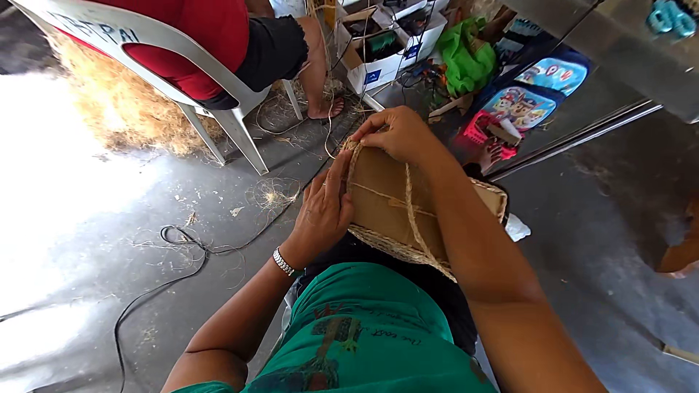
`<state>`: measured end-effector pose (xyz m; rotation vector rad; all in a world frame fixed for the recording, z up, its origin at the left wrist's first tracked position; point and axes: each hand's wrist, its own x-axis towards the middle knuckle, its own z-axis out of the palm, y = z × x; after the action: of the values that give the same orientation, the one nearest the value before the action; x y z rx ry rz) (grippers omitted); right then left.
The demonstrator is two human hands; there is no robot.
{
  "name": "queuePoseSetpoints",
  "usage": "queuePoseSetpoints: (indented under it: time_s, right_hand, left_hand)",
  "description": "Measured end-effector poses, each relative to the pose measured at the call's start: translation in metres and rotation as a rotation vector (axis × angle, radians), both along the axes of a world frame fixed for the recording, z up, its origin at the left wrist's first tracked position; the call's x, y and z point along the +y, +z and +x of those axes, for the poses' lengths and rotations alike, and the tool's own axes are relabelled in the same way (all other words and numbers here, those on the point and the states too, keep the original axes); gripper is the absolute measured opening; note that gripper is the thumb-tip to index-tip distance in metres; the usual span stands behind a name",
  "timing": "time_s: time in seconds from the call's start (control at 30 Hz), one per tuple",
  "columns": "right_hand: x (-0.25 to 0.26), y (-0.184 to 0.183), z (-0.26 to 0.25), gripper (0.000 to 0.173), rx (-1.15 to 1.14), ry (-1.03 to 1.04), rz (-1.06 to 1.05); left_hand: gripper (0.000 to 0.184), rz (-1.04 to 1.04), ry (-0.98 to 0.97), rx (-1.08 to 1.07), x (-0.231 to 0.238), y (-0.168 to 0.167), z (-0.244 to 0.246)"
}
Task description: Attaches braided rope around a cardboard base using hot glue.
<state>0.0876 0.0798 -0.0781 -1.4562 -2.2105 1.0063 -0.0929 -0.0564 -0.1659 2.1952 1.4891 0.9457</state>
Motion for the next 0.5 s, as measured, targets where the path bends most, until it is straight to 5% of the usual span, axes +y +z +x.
queuePoseSetpoints:
  time_s: [0.3, 0.5]
  right_hand:
    - [-0.014, -0.003, 0.004, 0.020, -0.095, 0.107, 0.341]
    - [-0.019, -0.006, 0.009, 0.022, -0.084, 0.142, 0.436]
  left_hand:
    - [0.083, -0.088, -0.188, -0.337, 0.001, 0.002, -0.010]
    - [0.041, 0.106, -0.013, -0.598, -0.017, -0.028, 0.005]
